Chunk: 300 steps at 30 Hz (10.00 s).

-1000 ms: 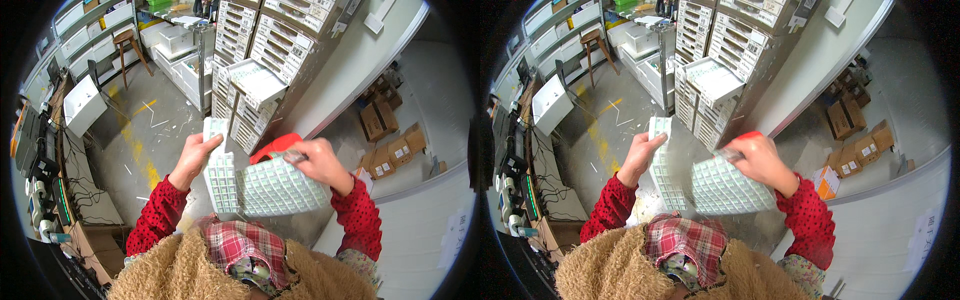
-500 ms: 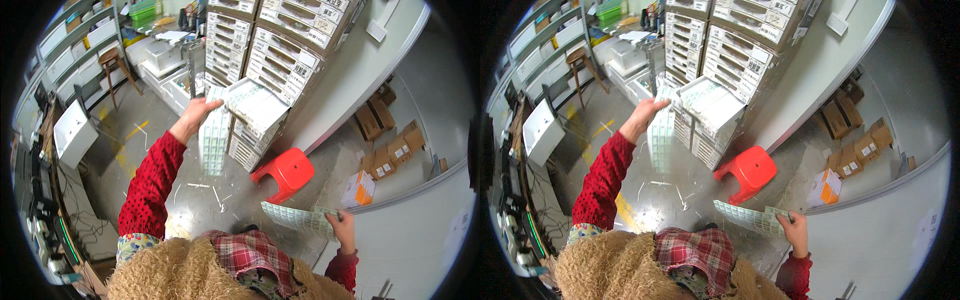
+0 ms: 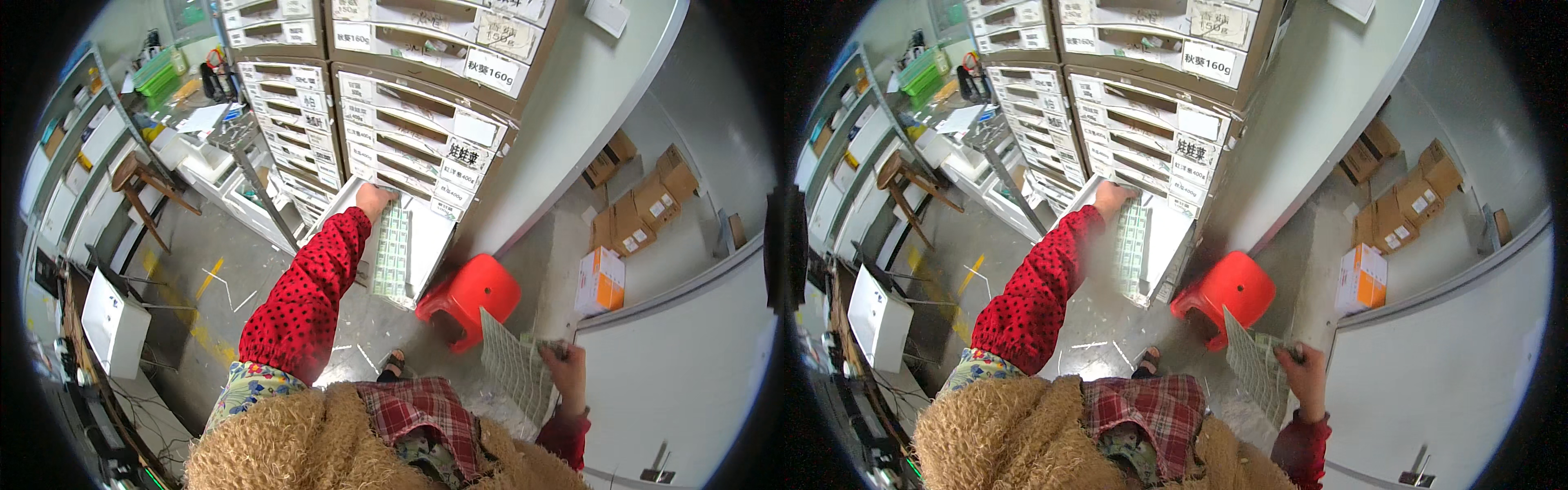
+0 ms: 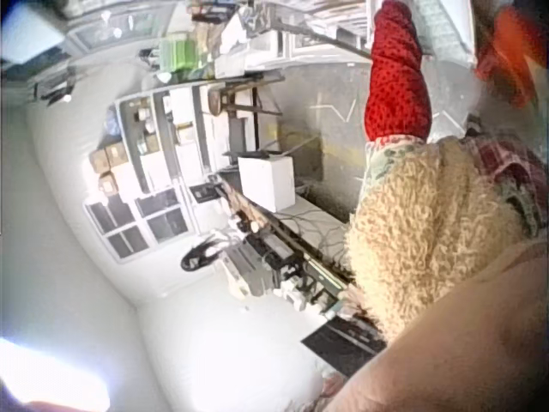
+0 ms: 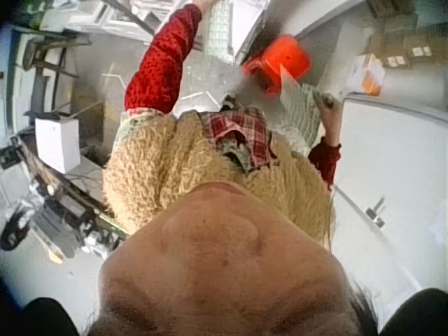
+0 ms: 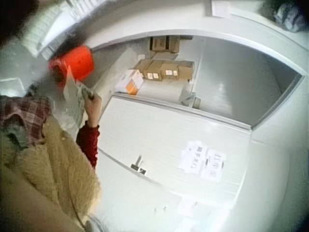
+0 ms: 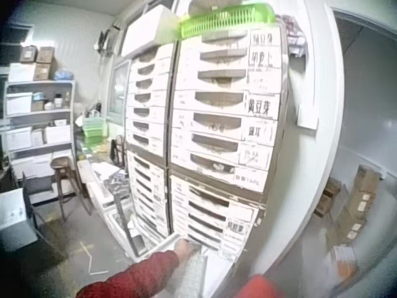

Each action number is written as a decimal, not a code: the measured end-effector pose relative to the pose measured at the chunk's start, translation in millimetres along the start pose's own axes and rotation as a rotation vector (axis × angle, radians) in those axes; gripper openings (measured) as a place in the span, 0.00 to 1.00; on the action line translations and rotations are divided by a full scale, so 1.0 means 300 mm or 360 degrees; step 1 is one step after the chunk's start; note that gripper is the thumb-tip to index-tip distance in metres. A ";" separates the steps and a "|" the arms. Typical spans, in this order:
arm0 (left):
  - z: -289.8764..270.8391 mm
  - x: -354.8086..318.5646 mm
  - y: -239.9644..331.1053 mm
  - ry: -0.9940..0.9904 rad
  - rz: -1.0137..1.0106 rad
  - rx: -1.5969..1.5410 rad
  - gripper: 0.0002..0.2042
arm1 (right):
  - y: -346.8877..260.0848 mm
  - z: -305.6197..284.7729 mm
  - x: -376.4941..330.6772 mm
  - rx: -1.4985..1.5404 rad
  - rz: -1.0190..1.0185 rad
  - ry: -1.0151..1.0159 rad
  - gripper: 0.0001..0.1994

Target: The person writes on a sheet of grid paper, peels stickers from a large sheet, and sorts small boxes and labels into a white container while sitting at a desk.

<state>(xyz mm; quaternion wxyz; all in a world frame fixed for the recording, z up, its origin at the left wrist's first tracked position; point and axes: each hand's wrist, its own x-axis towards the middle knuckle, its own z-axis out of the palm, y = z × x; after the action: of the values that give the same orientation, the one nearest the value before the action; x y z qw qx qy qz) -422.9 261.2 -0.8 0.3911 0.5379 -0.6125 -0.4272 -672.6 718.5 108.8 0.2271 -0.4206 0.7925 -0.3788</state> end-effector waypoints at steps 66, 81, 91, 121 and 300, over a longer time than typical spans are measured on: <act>-2.077 0.348 -0.140 -0.0335 -0.0121 -0.0763 0.08 | -1.962 1.869 0.834 0.1219 -0.1282 -0.1244 0.36; -2.167 0.875 -0.360 -0.0506 -0.0519 -0.0590 0.11 | -2.234 2.232 1.039 0.0872 -0.0879 -0.1072 0.16; -2.149 1.041 -0.533 -0.0478 -0.0511 -0.0403 0.11 | -2.004 2.598 1.143 0.0998 -0.0413 -0.1014 0.04; -2.097 1.068 -0.672 -0.0308 -0.0325 -0.0635 0.12 | -1.965 2.654 1.131 0.0399 -0.0897 -0.0682 0.06; -2.323 1.081 -0.519 -0.0436 0.1416 0.1749 0.27 | -2.048 2.685 0.913 -0.0544 -0.1702 0.0087 0.19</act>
<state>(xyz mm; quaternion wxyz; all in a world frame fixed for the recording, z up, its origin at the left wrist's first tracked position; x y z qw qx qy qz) 244.4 -141.1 87.9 0.1206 0.2979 -0.9436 0.0789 29.2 -61.5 92.5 -0.0884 -0.7847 0.5246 -0.3181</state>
